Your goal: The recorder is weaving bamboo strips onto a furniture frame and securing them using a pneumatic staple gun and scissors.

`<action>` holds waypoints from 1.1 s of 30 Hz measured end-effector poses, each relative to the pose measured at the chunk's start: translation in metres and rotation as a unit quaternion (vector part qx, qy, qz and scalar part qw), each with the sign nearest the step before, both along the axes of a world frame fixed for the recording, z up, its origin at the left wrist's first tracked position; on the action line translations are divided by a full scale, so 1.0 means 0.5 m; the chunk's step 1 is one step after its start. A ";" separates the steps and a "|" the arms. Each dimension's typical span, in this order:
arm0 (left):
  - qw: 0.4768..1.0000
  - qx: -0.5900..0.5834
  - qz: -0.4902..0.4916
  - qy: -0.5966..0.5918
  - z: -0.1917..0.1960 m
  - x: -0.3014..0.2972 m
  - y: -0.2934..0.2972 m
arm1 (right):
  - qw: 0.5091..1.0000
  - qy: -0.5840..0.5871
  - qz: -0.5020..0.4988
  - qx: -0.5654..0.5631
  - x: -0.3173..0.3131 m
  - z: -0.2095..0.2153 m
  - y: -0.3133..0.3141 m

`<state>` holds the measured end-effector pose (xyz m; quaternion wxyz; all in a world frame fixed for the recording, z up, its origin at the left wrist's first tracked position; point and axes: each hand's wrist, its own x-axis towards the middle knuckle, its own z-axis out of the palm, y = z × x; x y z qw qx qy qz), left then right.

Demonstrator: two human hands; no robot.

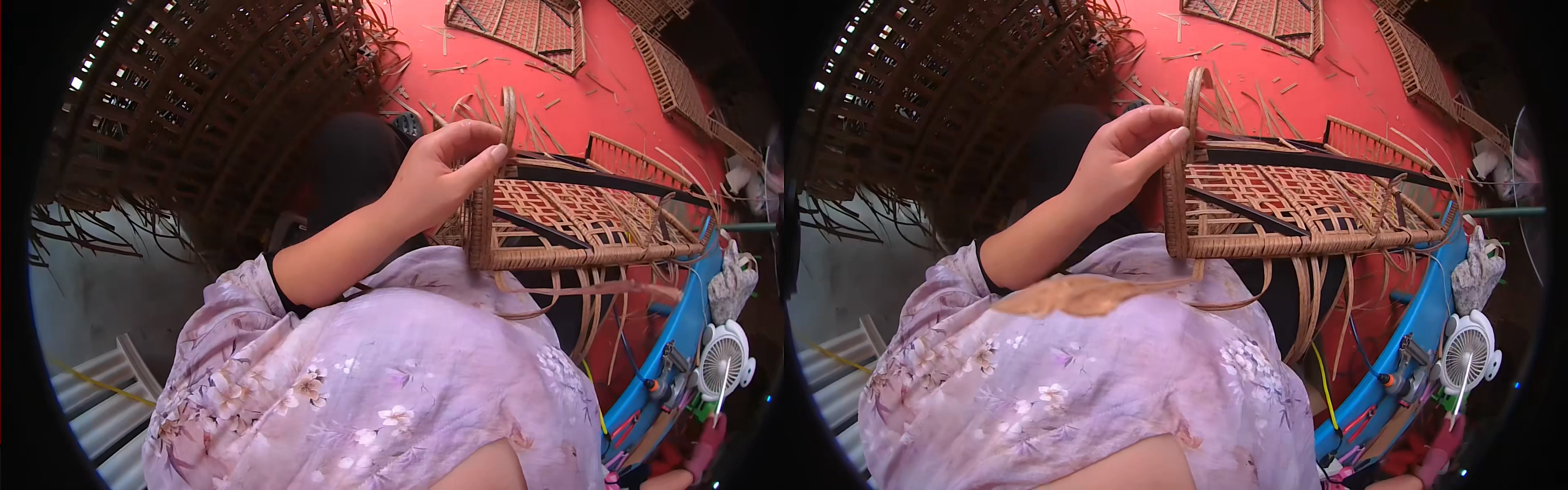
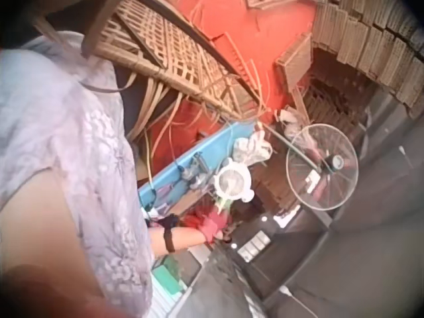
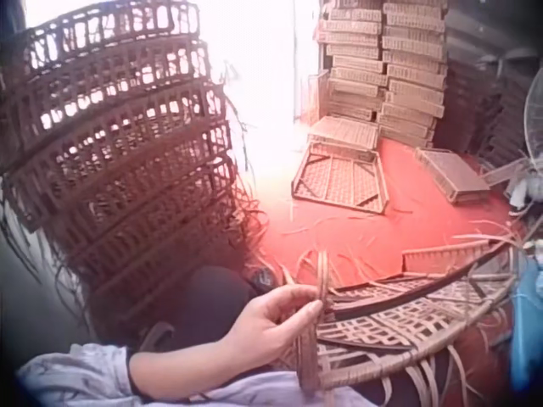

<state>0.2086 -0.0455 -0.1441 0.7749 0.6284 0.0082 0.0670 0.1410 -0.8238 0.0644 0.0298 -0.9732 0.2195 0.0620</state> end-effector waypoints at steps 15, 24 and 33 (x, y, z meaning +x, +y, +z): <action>0.856 0.126 -0.486 -0.124 0.043 -0.097 -0.010 | 0.469 -0.081 0.288 0.831 0.200 -0.252 1.015; 0.881 0.038 -0.444 -0.156 0.035 -0.096 0.024 | 0.797 -0.120 0.510 0.301 0.173 -0.251 1.007; 0.955 -0.090 -0.097 0.266 -0.002 -0.095 0.046 | 0.788 -0.102 0.537 0.283 0.170 -0.266 1.016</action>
